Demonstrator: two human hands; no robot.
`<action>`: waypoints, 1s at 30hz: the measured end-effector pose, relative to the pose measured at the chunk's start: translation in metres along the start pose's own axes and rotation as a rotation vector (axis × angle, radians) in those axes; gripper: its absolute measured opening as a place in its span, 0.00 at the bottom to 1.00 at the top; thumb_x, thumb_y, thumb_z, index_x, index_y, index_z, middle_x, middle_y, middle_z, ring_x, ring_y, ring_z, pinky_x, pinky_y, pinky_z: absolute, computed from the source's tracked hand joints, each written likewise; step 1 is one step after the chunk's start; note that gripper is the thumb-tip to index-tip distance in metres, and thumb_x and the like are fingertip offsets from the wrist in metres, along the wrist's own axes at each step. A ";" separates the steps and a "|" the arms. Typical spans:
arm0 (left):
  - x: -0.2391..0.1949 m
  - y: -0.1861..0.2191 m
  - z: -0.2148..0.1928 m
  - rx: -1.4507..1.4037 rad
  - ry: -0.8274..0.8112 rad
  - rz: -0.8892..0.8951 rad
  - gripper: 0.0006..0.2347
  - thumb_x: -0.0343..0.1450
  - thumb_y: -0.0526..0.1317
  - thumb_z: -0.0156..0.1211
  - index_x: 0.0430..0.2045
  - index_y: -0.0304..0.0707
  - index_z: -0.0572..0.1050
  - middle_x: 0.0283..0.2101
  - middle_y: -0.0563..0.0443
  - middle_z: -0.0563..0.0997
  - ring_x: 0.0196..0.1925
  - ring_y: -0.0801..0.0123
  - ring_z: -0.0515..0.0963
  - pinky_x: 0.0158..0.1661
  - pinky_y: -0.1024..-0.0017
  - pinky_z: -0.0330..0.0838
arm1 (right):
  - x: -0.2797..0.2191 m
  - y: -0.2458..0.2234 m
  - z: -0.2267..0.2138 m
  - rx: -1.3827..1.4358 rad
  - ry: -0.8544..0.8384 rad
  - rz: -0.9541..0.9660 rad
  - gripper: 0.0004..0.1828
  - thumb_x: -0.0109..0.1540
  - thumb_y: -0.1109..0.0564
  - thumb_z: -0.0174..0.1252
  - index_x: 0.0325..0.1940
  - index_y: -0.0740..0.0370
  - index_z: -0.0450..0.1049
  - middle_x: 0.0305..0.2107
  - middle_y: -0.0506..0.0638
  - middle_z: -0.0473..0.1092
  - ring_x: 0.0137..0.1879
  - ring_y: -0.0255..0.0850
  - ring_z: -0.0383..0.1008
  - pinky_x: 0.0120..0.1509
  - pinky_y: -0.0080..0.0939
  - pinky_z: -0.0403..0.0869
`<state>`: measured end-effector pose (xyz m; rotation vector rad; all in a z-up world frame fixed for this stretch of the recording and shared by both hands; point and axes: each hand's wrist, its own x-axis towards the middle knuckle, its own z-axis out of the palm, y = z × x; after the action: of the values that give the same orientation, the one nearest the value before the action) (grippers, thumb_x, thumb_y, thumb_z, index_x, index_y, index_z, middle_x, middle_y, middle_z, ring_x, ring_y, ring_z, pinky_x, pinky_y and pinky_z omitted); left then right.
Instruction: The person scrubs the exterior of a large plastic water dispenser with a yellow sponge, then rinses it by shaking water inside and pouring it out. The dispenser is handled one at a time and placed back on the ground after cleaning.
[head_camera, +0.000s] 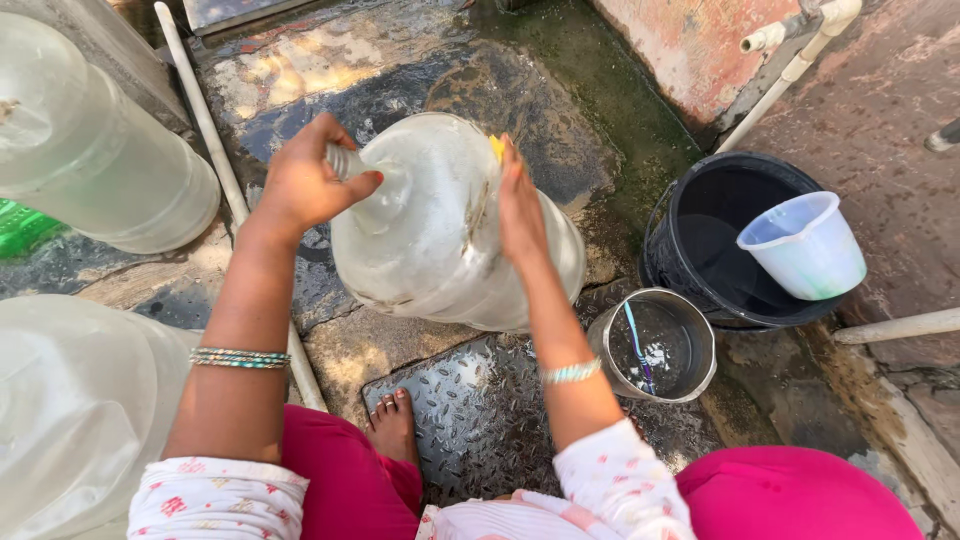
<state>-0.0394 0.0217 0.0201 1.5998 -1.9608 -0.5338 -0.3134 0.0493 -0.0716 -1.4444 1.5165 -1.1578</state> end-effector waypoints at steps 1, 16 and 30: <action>-0.001 0.003 0.003 0.010 0.038 0.027 0.22 0.59 0.49 0.74 0.41 0.39 0.74 0.37 0.41 0.79 0.38 0.53 0.80 0.43 0.58 0.73 | 0.008 -0.001 -0.008 -0.018 -0.012 -0.023 0.48 0.65 0.26 0.13 0.81 0.56 0.43 0.77 0.55 0.42 0.82 0.51 0.40 0.82 0.49 0.42; 0.000 0.004 0.000 -0.045 0.021 0.088 0.20 0.59 0.48 0.72 0.37 0.38 0.74 0.36 0.42 0.79 0.36 0.52 0.81 0.41 0.59 0.73 | -0.066 -0.009 -0.005 -0.416 0.175 -0.241 0.36 0.71 0.29 0.30 0.78 0.42 0.60 0.78 0.61 0.43 0.81 0.61 0.44 0.83 0.61 0.46; 0.001 0.017 -0.008 -0.007 -0.087 0.181 0.19 0.59 0.47 0.72 0.39 0.41 0.75 0.41 0.47 0.80 0.30 0.59 0.79 0.38 0.62 0.74 | -0.076 0.010 0.002 -0.333 0.215 -0.388 0.49 0.69 0.22 0.18 0.82 0.55 0.47 0.78 0.58 0.47 0.83 0.59 0.43 0.85 0.60 0.41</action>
<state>-0.0475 0.0250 0.0366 1.3984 -2.1399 -0.5448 -0.3076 0.1240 -0.0877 -1.9561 1.6824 -1.3684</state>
